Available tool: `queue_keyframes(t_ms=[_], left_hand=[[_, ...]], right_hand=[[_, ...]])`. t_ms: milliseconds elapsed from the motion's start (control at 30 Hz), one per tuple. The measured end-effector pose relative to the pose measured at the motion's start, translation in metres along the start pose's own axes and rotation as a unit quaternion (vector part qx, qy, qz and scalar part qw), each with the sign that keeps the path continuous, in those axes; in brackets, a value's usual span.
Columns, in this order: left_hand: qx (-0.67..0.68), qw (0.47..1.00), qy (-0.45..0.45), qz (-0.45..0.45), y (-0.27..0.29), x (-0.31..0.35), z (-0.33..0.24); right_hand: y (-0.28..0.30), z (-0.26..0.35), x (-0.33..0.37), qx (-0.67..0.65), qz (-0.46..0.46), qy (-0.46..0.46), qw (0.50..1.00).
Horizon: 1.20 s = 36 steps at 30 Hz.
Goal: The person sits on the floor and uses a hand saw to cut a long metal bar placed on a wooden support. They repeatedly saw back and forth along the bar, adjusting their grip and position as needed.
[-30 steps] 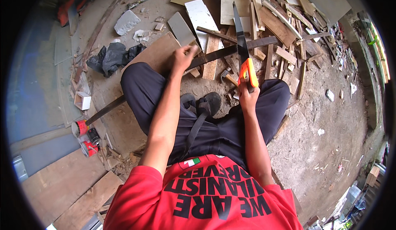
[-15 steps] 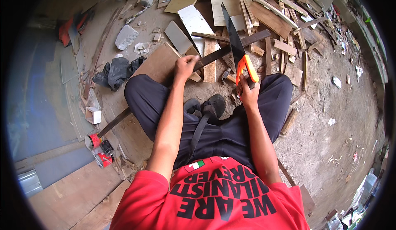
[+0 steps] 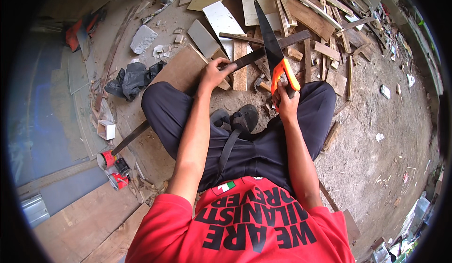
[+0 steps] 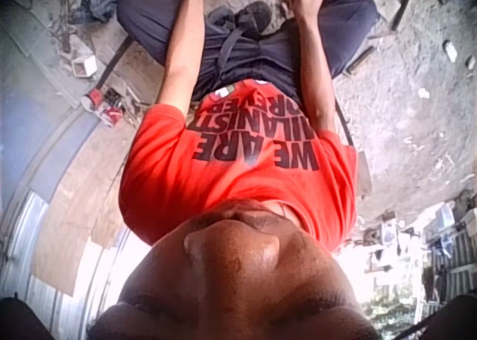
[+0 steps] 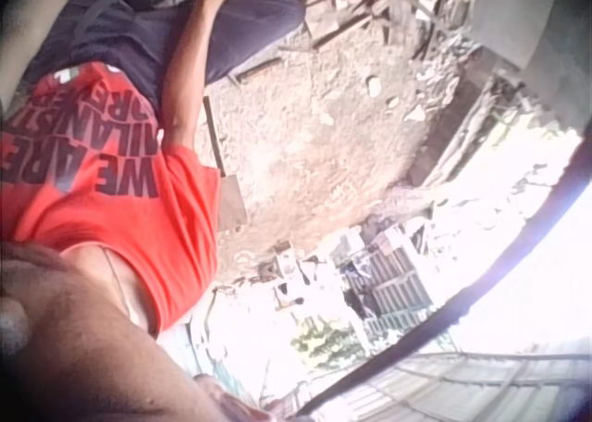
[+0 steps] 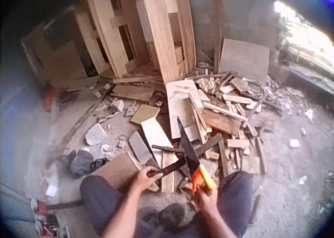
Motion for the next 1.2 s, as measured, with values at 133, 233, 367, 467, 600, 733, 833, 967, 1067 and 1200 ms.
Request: queue_keyframes(t_ms=[133, 233, 367, 467, 600, 733, 833, 967, 1067, 1200], left_hand=[[0.024, 0.991, 0.128, -0.031, 0.006, -0.004, 0.031], [0.148, 0.983, 0.069, -0.083, 0.004, -0.006, 0.037], [0.024, 0.997, 0.06, -0.028, -0.004, -0.008, 0.025], [0.189, 0.968, 0.109, -0.12, 0.011, -0.008, 0.062], [-0.038, 0.999, -0.024, -0.006, -0.007, -0.003, 0.015], [0.046, 0.992, 0.111, -0.045, 0.005, -0.004, 0.031], [0.08, 0.992, 0.095, 0.01, -0.001, -0.005, 0.021], [-0.082, 0.996, -0.009, 0.041, -0.001, 0.0, -0.001], [-0.162, 0.983, -0.082, 0.03, -0.001, 0.004, -0.009], [-0.291, 0.954, -0.004, 0.068, -0.013, 0.002, 0.001]], right_hand=[[-0.004, 0.001, 0.001, 0.002, 0.001, -0.001, 1.0], [-0.003, 0.0, 0.0, 0.007, 0.003, -0.001, 1.0], [0.0, 0.001, 0.0, -0.017, -0.006, -0.006, 1.0], [-0.012, 0.001, 0.001, -0.02, 0.012, -0.012, 1.0], [0.001, -0.002, -0.001, -0.018, -0.004, -0.01, 1.0], [-0.002, -0.001, 0.0, -0.02, 0.007, -0.009, 1.0], [0.001, -0.004, -0.002, -0.015, 0.003, -0.014, 1.0], [0.001, -0.003, -0.001, -0.009, -0.008, -0.011, 1.0], [0.0, -0.003, -0.001, -0.016, -0.012, -0.014, 1.0], [-0.002, 0.0, -0.001, -0.036, -0.013, -0.024, 0.999]])
Point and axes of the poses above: each hand's wrist, its own x-axis away from the middle knuckle, its own y-axis out of the back of the hand, z = x × y, the point moved 6 cm from there along -x, towards the middle knuckle, and after that the axes turned 1 degree about -y, right-handed, at the moved point
